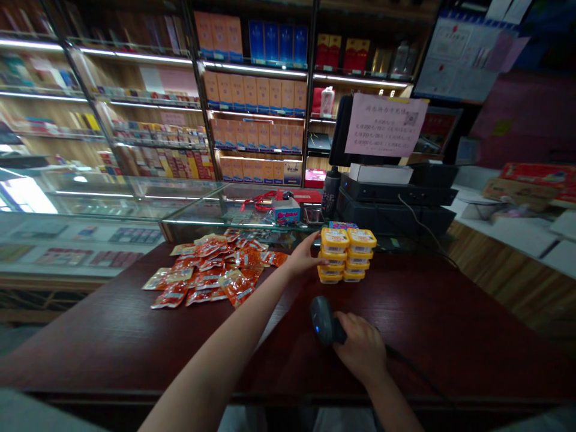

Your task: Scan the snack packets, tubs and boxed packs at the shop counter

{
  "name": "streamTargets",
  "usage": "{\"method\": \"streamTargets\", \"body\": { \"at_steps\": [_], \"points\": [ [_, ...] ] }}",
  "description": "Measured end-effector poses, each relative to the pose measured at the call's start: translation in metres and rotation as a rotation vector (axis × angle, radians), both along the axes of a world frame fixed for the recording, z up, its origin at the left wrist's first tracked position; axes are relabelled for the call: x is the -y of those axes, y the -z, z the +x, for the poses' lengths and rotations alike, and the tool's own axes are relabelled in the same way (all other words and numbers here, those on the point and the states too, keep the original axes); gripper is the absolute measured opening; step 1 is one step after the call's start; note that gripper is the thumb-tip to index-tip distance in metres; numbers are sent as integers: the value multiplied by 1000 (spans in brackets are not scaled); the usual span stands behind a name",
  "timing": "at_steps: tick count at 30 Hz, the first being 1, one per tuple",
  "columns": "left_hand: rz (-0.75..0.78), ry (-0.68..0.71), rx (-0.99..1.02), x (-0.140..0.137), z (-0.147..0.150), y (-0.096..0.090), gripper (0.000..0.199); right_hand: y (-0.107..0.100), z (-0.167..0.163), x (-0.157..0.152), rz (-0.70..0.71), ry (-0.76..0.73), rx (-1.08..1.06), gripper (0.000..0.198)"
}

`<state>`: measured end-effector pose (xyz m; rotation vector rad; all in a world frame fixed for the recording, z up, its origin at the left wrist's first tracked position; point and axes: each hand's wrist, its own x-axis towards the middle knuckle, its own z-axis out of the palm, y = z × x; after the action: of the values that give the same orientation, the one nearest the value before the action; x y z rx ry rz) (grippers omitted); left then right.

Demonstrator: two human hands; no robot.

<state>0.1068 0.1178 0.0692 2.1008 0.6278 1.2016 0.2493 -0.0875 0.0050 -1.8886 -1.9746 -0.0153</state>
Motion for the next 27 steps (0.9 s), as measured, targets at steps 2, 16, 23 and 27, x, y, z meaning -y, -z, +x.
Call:
{"method": "streamTargets", "body": {
  "at_steps": [2,16,23,27],
  "points": [
    [-79,57,61,0,5,7,80,0,0,0,3,1,3,44],
    [28,-378,-85,23,-23,38,39,4,2,1,17,-15,55,41],
    [60,-705,-607,1,-80,43,29,6,2,2,33,-39,32,33],
    [62,-618,-823,-17,-89,39,46,7,2,2,23,-41,27,33]
  ]
}}
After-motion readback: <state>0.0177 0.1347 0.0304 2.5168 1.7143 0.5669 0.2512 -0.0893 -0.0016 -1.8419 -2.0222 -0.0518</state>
